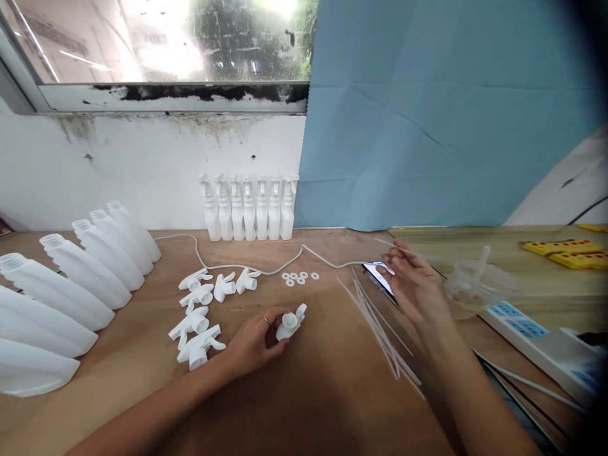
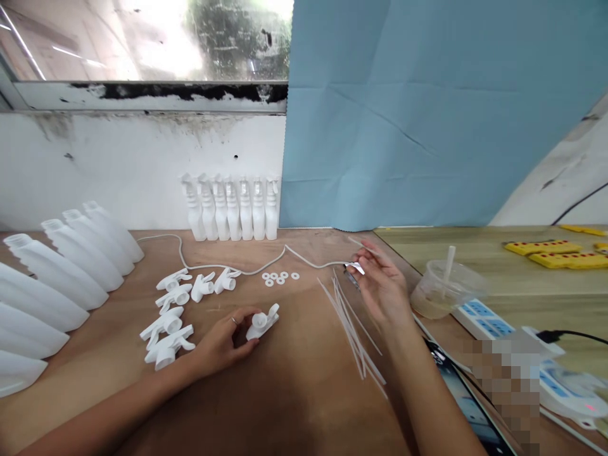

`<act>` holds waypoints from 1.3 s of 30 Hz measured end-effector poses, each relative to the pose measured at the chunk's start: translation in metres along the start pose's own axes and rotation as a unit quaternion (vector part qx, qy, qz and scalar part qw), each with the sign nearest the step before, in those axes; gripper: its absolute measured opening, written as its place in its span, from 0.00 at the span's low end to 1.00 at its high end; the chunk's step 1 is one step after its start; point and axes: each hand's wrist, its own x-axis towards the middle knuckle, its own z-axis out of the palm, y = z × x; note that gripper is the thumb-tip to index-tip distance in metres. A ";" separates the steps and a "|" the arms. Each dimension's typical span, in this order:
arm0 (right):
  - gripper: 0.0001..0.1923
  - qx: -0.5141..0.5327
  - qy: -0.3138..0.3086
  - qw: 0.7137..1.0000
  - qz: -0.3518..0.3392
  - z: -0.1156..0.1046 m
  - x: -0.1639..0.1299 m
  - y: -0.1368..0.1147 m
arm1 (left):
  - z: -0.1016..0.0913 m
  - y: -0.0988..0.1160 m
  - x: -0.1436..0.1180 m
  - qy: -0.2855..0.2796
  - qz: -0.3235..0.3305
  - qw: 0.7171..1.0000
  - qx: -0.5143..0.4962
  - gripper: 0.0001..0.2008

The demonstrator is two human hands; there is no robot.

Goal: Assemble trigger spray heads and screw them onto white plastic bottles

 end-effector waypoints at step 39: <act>0.06 -0.288 -0.391 0.867 -0.108 0.103 -0.078 0.012 | 0.003 -0.008 0.001 -0.009 0.014 1.000 0.000 0.27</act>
